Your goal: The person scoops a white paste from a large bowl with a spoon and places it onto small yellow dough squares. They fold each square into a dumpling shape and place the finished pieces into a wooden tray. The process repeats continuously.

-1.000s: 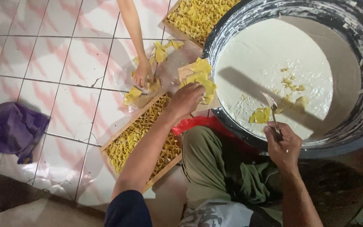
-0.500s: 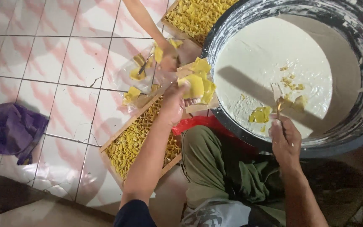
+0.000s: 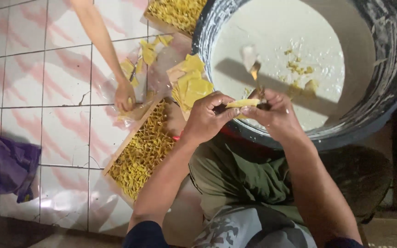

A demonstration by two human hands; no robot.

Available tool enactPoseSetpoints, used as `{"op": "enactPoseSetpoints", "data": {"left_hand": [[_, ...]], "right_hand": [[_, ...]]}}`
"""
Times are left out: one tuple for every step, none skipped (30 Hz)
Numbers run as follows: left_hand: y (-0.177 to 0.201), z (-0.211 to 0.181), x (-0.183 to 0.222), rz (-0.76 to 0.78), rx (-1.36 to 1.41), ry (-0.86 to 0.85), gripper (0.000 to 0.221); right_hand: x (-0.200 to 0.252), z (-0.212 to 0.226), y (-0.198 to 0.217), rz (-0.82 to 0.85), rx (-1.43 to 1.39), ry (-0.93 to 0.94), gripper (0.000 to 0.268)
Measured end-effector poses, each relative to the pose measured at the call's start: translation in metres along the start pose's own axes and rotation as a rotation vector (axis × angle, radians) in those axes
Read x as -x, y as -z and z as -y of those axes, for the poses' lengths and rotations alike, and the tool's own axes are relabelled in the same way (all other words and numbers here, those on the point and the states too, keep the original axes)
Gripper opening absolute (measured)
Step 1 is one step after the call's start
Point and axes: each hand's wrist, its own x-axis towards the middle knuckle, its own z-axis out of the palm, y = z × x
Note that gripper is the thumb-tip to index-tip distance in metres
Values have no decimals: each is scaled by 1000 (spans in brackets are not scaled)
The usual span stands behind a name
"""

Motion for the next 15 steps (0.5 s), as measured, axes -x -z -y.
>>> {"op": "enactPoseSetpoints", "data": {"left_hand": [[-2,5,0,5,0,9,13],[-3,9,1,17,39,-10,13],[-5,14,-1,29,82,-32,13],[-6,15,0,35,85,-26,13],[-7,17,3,-17,71,-44,11],[-8,19,5,-69,56,-61,10],[-3,21,5,-63,59,-53,10],[2,24,4,-115,-21,-98,11],[8,27,5,-168,-103,-140,15],[12,31,5,-164,-103,-130,15],[17,34,4,-209,-94,-118,16],[21,38,4,-255,-85,-106,18],[20,32,1,-250,-85,-100,18],[20,27,-1,-288,-23,-38,18],[19,21,-3,-326,39,25,18]], "right_hand": [[-2,-2,2,-6,-3,-8,26],[-4,-3,3,-3,-64,24,29],[-8,-4,6,-2,-122,58,32],[-8,-8,18,-9,-121,52,32],[-6,-12,30,-22,10,75,21],[-5,-16,41,-33,142,96,11],[-5,-22,58,-41,142,88,11],[-4,-29,74,22,409,139,8],[-3,-36,90,91,673,186,14],[2,-36,91,89,670,176,14],[5,-36,93,180,1021,119,18],[8,-36,94,274,1370,55,24],[10,-43,97,273,1369,48,24],[13,-50,100,343,1521,5,25],[15,-56,102,417,1672,-39,26]]}}
